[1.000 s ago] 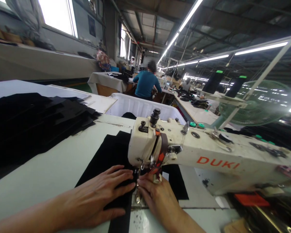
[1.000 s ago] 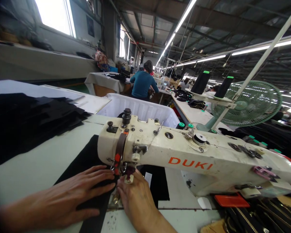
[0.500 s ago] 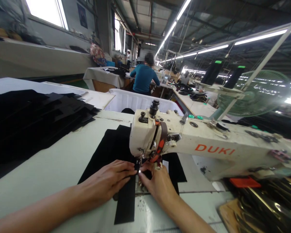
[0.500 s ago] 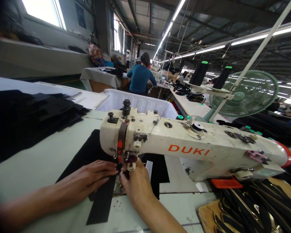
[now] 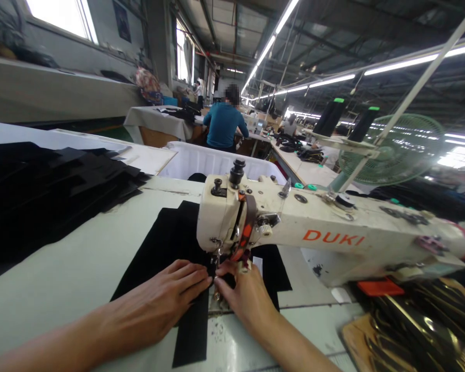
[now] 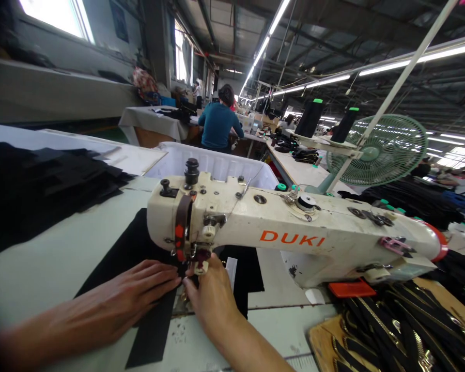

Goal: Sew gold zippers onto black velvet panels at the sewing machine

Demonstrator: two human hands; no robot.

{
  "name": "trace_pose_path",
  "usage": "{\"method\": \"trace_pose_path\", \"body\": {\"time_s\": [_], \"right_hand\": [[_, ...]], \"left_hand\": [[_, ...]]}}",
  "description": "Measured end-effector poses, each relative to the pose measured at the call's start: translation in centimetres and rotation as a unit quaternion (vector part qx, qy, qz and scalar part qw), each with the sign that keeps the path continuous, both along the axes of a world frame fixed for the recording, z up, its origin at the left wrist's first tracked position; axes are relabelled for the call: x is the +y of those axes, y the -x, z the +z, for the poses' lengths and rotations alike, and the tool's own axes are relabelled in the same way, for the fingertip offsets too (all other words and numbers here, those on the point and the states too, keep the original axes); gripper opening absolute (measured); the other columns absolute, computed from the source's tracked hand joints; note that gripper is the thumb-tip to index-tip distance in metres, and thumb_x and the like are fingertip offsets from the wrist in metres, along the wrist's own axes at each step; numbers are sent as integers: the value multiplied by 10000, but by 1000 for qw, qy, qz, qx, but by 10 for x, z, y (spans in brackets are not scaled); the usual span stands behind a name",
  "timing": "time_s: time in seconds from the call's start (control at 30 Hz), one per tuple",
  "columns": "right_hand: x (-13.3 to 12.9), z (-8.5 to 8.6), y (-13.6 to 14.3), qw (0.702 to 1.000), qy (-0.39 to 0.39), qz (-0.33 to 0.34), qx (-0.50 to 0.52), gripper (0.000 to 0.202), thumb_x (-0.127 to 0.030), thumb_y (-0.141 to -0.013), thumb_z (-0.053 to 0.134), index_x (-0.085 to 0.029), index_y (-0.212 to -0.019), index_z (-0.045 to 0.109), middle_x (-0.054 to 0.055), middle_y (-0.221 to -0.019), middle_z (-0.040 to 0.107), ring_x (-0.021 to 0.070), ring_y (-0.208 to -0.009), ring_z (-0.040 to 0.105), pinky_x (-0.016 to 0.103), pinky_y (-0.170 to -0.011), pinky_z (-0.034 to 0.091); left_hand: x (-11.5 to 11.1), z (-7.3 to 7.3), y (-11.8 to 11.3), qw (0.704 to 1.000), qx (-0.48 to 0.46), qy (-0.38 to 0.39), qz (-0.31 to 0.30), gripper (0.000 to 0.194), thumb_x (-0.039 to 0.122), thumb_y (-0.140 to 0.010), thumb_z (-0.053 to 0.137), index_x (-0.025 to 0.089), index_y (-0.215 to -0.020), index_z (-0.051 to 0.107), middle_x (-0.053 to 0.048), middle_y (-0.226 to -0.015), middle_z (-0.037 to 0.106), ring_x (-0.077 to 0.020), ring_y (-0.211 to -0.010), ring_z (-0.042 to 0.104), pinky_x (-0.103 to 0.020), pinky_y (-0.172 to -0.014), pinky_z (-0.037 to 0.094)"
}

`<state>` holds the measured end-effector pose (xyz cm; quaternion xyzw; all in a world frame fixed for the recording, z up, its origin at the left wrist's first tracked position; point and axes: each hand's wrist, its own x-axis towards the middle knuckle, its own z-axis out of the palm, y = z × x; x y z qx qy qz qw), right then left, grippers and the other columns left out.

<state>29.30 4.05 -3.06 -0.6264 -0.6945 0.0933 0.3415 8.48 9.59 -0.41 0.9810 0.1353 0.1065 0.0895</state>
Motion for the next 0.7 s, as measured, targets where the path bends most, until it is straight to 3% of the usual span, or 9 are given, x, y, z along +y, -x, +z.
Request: {"method": "trace_pose_path", "body": {"time_s": [0.23,0.33,0.47,0.7], "right_hand": [[-5,11,-5,998,12,47,38,273,-35,-766,695,-237,-944,737,26,-1003,726,204,-949,700,304,-863,549],[-7,11,-5,999,-4,15,29,306,-89,-740,718,-238,-1007,712,48,-1059,696,244,-1004,664,373,-911,527],[-7,-2,-2,996,-37,-48,-69,381,-156,-677,728,-185,-1048,647,137,-1136,633,343,-1062,579,509,-917,484],[4,-15,1,976,-29,-113,-182,222,-227,-724,709,-196,-941,674,158,-1079,659,382,-1054,571,526,-889,459]], "left_hand": [[0,10,-4,1000,-6,14,19,472,62,-902,462,201,-1348,532,-73,-1322,620,-246,-1178,582,-367,-1030,398],[1,12,-4,999,-5,31,30,422,68,-853,514,194,-1250,579,-78,-1253,648,-253,-1171,585,-363,-1021,398],[2,9,-4,999,-27,42,21,378,92,-881,512,203,-1237,578,-73,-1241,642,-244,-1195,564,-357,-1060,363],[2,6,-3,1000,-13,21,14,390,108,-898,502,160,-1279,564,-112,-1257,627,-265,-1194,551,-387,-1056,374]]}}
